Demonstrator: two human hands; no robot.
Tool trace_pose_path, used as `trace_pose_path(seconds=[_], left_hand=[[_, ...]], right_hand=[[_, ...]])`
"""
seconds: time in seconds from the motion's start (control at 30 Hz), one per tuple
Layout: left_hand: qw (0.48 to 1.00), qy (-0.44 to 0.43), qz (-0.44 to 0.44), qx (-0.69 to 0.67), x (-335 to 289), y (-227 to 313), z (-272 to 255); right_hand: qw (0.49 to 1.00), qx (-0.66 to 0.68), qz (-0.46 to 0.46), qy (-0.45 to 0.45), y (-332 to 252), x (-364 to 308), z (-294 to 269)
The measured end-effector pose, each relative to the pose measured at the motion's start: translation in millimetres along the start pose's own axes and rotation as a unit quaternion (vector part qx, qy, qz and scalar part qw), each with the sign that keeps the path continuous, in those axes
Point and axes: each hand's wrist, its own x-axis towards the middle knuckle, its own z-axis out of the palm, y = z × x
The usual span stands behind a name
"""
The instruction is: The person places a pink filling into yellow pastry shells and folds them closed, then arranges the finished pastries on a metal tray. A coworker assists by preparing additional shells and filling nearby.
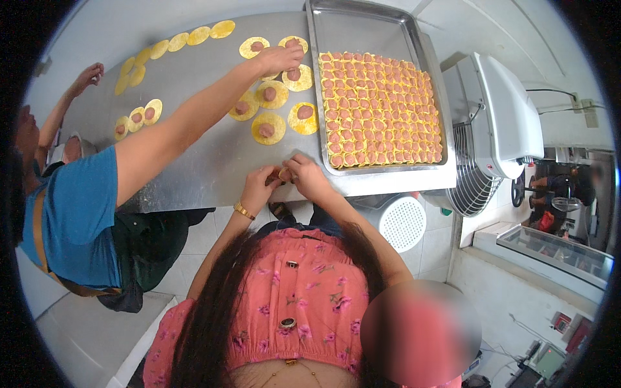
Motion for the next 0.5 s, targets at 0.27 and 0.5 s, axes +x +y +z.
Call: trace_pose_path(seconds=[0.27, 0.5], left_hand=[[0.996, 0.057, -0.069, 0.006, -20.1, -10.2, -16.6], [0.989, 0.079, -0.121, -0.017, -31.8, -19.9, -25.0]], right_hand=[[0.983, -0.148, -0.097, -0.052, -2.9, -9.7, 13.7], [0.994, 0.052, -0.078, 0.057, 32.1, 15.8, -73.5]])
